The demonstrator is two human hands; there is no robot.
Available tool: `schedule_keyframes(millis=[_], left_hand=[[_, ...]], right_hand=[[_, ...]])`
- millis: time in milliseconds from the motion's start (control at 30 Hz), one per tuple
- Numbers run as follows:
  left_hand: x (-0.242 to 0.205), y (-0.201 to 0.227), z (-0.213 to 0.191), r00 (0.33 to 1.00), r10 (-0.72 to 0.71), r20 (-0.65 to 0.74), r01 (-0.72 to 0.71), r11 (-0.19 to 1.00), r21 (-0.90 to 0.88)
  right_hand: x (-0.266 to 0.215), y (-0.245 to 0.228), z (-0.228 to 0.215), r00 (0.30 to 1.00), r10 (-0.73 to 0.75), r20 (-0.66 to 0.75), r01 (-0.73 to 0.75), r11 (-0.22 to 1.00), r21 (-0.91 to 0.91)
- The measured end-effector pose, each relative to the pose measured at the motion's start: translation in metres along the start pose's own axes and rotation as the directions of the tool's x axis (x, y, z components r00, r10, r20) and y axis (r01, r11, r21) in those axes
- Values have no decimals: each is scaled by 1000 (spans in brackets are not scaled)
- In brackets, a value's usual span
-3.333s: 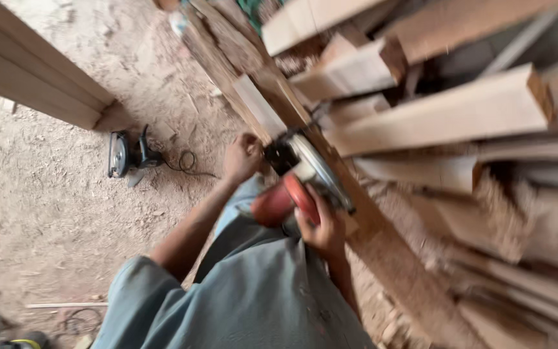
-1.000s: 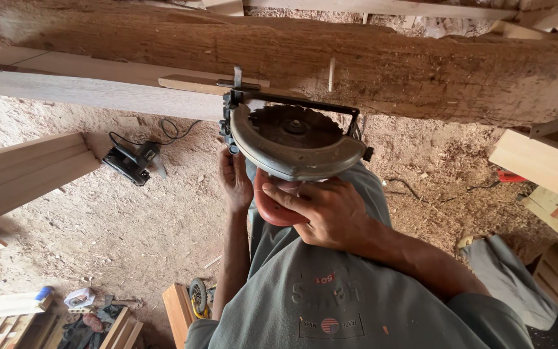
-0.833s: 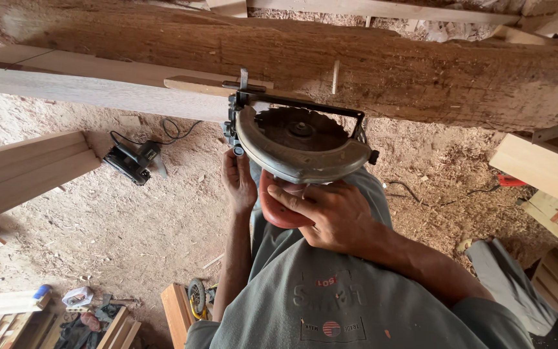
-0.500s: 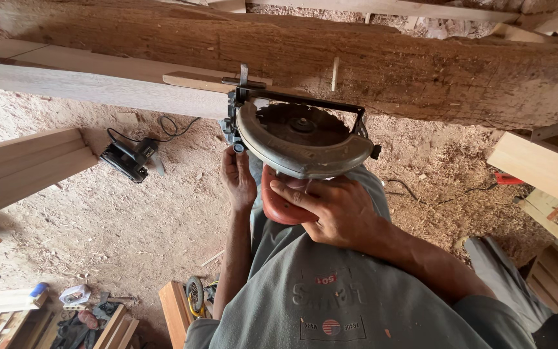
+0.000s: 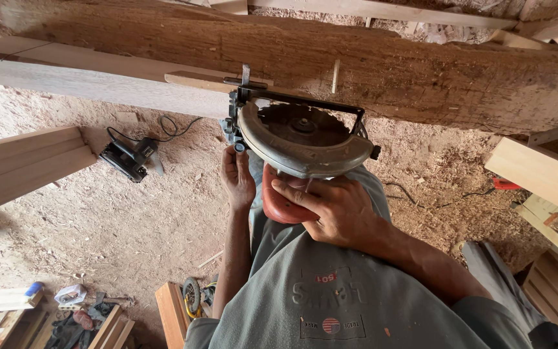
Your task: The person uses a circular saw to cut a wooden plank on a workbench. They measure the wood with a metal ruler and square, then make several cuts along marked lines. The person handles the wood and saw with both hands throughout the process.
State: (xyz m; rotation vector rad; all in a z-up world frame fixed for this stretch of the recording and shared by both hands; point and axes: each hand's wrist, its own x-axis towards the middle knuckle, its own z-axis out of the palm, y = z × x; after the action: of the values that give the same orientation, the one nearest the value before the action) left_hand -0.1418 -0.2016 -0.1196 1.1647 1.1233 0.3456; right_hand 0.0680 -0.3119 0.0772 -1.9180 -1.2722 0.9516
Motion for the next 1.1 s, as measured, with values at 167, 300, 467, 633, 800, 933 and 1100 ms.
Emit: schedule_keyframes(millis=[167,300,467,633,800,933,1100], left_hand=[[-1,22,8,999,-1,48,3,1000,-30],[-4,60,16,964,245,101,-265,900,345],[1,105,36,888,446,111,-353,507,786],[9,105,57,997,3,71,-69,290,954],[4,91,61,805,457,378,-451,58,890],[3,105,54,793,366,487,-528,15,849],[-4,129,68,995,-30,96,-82,315,945]], right_hand=[[-1,-9,-8,997,-23,-79,22,1000,-5],[-9,-18,-20,989,-21,-144,16,999,-37],[-18,-19,-23,985,-21,-174,8,997,-74],[-30,-15,-19,986,7,-167,-21,996,-83],[-40,-12,-21,990,-10,-140,-1,997,-73],[-45,-12,-24,985,-16,-171,1,996,-92],[-48,-13,-28,977,-44,-208,17,992,-128]])
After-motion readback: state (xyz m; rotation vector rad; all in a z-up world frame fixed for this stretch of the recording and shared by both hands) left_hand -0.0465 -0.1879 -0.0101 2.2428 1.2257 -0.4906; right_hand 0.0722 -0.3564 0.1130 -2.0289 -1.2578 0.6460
